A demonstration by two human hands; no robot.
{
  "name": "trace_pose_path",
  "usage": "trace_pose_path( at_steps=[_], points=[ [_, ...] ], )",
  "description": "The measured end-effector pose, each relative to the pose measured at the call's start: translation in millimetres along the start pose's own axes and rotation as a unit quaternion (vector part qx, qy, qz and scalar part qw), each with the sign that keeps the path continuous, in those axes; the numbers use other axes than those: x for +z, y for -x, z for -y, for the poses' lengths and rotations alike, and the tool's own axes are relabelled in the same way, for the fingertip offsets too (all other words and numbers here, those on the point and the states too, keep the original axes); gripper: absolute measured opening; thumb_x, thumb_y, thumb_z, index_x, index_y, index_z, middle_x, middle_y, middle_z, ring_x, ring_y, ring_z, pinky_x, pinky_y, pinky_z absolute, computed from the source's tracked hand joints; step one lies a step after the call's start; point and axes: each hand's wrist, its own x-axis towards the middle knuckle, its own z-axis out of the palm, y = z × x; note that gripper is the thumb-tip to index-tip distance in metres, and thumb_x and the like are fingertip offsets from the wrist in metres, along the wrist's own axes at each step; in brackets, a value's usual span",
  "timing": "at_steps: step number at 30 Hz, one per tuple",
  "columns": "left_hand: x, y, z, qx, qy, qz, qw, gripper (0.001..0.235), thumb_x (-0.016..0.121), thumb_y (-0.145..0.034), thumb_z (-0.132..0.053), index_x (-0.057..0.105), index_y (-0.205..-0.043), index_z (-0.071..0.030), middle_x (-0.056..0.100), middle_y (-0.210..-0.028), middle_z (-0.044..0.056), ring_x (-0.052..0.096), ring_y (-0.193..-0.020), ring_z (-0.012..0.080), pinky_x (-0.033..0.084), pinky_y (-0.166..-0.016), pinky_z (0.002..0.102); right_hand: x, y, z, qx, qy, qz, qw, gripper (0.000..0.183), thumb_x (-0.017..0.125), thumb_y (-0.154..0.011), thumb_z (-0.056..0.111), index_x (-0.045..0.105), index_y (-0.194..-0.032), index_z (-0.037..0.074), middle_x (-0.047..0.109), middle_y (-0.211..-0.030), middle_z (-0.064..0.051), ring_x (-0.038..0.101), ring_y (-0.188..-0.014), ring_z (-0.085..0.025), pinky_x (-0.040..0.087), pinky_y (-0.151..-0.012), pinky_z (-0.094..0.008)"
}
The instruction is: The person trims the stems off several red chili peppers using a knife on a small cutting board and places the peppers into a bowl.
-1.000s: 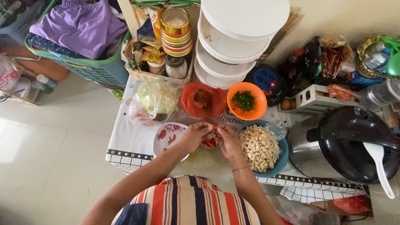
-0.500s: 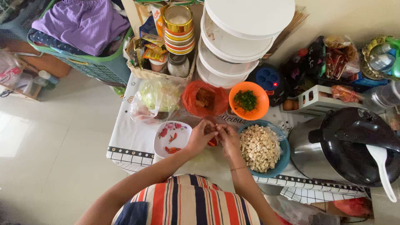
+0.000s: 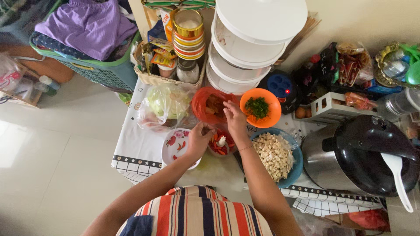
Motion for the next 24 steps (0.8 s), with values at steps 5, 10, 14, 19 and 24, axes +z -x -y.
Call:
trace_pose_path(
  at_steps=[5, 10, 14, 19, 24],
  points=[
    [-10.5, -9.5, 0.0, 0.042, -0.058, 0.016, 0.997, 0.014, 0.075, -0.086, -0.006, 0.066, -0.093, 0.001, 0.073, -0.083, 0.011, 0.068, -0.075, 0.0127, 0.055, -0.068, 0.031, -22.4, 24.8, 24.1, 0.128, -0.113, 0.189, 0.967, 0.022, 0.075, -0.092, 0.016, 0.076, -0.108, 0.002, 0.076, -0.104, -0.008, 0.071, -0.095, -0.017, 0.055, -0.084, -0.031],
    [-8.3, -2.8, -0.4, 0.079, -0.086, 0.062, 0.991, 0.013, 0.075, -0.083, -0.004, 0.068, -0.094, 0.000, 0.074, -0.087, 0.009, 0.069, -0.080, 0.0121, 0.055, -0.073, 0.031, -29.6, 48.6, 36.9, 0.203, -0.115, 0.198, 0.952, 0.021, 0.078, -0.087, 0.015, 0.075, -0.104, 0.002, 0.077, -0.090, -0.003, 0.069, -0.079, -0.012, 0.056, -0.072, -0.027],
    [-0.6, 6.6, -2.2, -0.027, 0.050, 0.073, 0.996, 0.020, 0.076, -0.086, -0.006, 0.065, -0.103, -0.003, 0.072, -0.089, 0.004, 0.066, -0.080, 0.0102, 0.055, -0.071, 0.028, -32.3, 57.1, 31.1, 0.278, -0.241, 0.178, 0.913, 0.019, 0.076, -0.092, 0.013, 0.073, -0.105, -0.001, 0.074, -0.088, -0.003, 0.067, -0.077, -0.008, 0.054, -0.069, -0.024],
    [13.5, 13.2, 0.5, -0.082, 0.107, 0.129, 0.982, 0.026, 0.077, -0.086, -0.004, 0.062, -0.107, 0.000, 0.069, -0.089, 0.001, 0.066, -0.082, 0.0073, 0.056, -0.073, 0.025, -35.1, 71.5, 31.4, 0.348, -0.342, 0.068, 0.870, 0.018, 0.073, -0.094, 0.013, 0.071, -0.105, -0.001, 0.073, -0.087, -0.004, 0.070, -0.077, -0.010, 0.059, -0.070, -0.026],
    [16.0, 10.1, 0.8, -0.056, 0.066, 0.105, 0.991, 0.018, 0.074, -0.090, -0.003, 0.068, -0.106, 0.002, 0.072, -0.088, 0.006, 0.066, -0.079, 0.0102, 0.055, -0.072, 0.026, -40.3, 77.1, 31.9, 0.350, -0.229, 0.065, 0.906, 0.015, 0.070, -0.095, 0.014, 0.073, -0.102, 0.001, 0.075, -0.086, -0.002, 0.069, -0.076, -0.008, 0.057, -0.067, -0.025]
  ],
)
